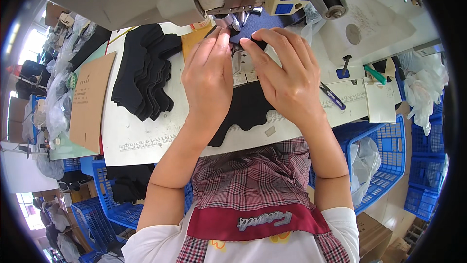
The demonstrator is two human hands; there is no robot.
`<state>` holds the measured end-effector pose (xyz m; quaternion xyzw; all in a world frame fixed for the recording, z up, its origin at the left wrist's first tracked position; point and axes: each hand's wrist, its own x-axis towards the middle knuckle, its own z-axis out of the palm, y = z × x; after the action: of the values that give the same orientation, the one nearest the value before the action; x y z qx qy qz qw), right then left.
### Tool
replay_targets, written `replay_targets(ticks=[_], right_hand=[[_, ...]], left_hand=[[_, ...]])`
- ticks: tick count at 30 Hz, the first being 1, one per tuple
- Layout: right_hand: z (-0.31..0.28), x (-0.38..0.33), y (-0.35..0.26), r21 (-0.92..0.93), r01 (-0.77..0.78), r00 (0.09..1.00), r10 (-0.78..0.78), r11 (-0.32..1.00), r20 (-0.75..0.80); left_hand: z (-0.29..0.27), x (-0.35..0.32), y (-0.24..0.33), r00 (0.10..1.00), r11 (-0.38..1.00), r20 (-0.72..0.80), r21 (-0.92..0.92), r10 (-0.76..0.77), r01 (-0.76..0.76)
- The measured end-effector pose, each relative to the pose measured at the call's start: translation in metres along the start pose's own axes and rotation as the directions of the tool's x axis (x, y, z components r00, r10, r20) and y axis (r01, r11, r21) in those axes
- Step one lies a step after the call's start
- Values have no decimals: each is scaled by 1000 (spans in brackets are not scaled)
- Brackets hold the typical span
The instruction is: The person operates an industrial sewing machine to stitch black fabric gloves. They feed the gloves under the needle, guide them through the machine, and then place the finished items into a blue basket. The process is repeated for multiple gloves throughout the clip.
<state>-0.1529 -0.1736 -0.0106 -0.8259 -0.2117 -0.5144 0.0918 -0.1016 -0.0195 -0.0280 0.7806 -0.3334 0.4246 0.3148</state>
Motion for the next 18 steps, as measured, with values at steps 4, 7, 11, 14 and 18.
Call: replay_targets(ticks=[4,7,11,14,18], right_hand=[[6,-2,4,-4,3,999,-3,1000,-42],[9,-1,5,-16,-13,998,12,1000,-66],[12,0,11,-8,-9,996,8,1000,-92],[15,1,14,30,-21,993,24,999,-115],[22,0,18,85,-48,988,60,995,-145]], left_hand=[[-1,3,3,999,1000,32,11,-22,22],[0,6,2,999,999,36,29,-15,14],[2,8,1,999,998,52,63,-15,12],[0,14,2,993,994,99,92,-60,51],[2,18,1,992,992,106,111,-66,54]])
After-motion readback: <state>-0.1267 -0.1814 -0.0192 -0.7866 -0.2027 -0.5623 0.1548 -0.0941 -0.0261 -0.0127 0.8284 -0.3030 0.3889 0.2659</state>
